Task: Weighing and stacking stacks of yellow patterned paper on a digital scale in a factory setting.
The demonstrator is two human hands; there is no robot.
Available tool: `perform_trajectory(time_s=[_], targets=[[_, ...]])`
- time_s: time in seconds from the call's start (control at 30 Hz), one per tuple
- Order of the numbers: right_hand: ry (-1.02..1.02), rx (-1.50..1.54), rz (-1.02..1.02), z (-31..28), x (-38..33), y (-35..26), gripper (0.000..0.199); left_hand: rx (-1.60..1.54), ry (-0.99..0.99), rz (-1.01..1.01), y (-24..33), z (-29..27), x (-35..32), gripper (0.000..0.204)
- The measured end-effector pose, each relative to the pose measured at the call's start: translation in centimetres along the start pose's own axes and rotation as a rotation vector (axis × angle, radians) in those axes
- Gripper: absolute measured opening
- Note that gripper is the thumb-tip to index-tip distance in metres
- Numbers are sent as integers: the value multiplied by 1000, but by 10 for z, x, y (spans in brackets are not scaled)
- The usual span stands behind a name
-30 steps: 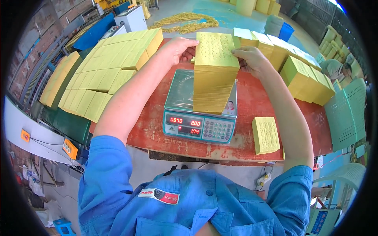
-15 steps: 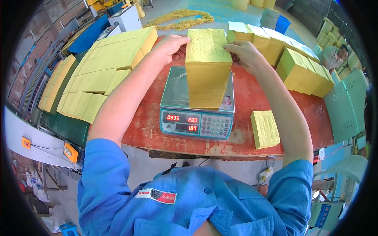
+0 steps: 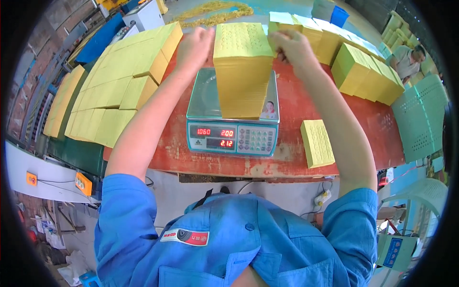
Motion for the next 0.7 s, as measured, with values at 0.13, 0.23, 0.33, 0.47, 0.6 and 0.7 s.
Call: perform_trajectory(time_s=[0.13,0.23,0.33,0.47,0.6,0.7], targets=[[67,211,-88,-45,-19,6,29,-266,187,-205,19,-45,-19,39],[7,255,-80,-61,-48,24,29,-272,294,-214,-4,-78,-38,35],[-32,274,3,-77,-76,53,28,-281,332,-250,8,-79,-50,34],[-123,325,145,-86,-90,100,29,-307,386,-294,28,-70,-69,32],[-144,393,222,-98,-92,120,30,-341,391,-317,48,-62,-76,33],[-167,389,225,-101,-98,120,29,-356,389,-304,57,-60,-79,33]])
Point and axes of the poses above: each hand's wrist, its own x-axis towards the middle knuckle, its own z-axis out of the palm, y = z × x, the point moved 3 cm from there along x, towards the middle knuckle, and after that the axes turned 10 degrees about z, right-handed, at the moved point
